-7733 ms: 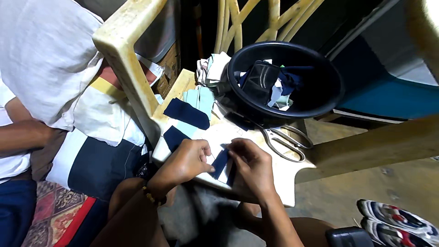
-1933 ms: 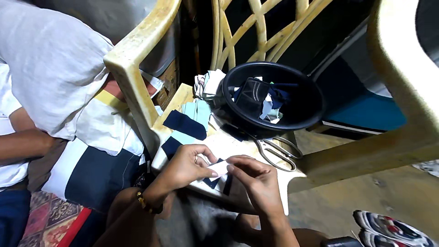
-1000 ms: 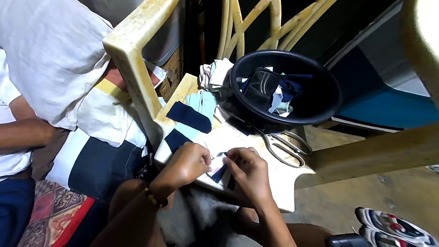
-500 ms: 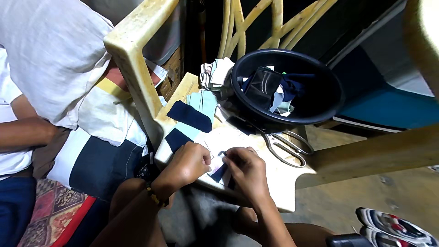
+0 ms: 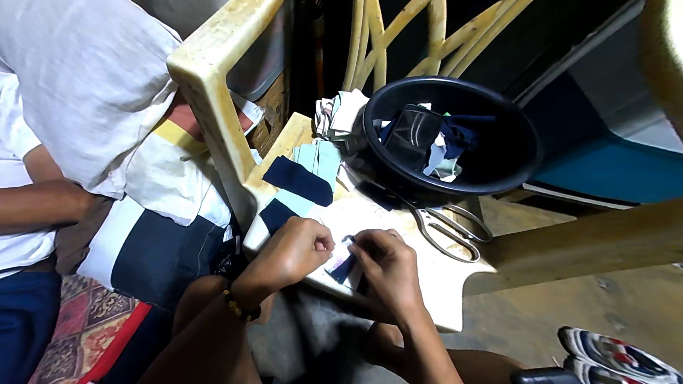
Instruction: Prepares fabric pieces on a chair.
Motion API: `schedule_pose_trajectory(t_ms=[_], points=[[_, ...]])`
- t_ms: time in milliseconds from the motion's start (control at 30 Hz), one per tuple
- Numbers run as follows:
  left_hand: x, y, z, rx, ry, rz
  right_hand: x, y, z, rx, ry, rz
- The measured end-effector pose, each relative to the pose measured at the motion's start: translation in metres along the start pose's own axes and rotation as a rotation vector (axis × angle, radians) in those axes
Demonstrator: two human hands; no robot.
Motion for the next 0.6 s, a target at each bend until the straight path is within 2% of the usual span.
schedule_pose_trajectory(t_ms=[100,200,600], points=[[0.0021,-0.0073,0.0038,0.049,-0.057,-0.088,-0.0003,-0.0001,-0.0002,-0.003,-0.001,0.002],[0.0048,-0.0117,0.0076,0.124,-0.041,-0.148,-0.0004,0.0001,-0.0005,-0.003,-0.002,-0.001],[0.0064,-0.0121,0.0095,0.153,-0.002,-0.142,0.0010,-0.0036,-0.0011,-0.109,0.117,0.021]])
Point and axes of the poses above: each hand's wrist, its own x-axis towards the middle knuckle, its own y-axis out of the back of the hand, z = x × y, the point moved 2 cm from there along x, towards the middle knuckle, and after that the axes turned 5 degrees about x, right-handed, at the moved point
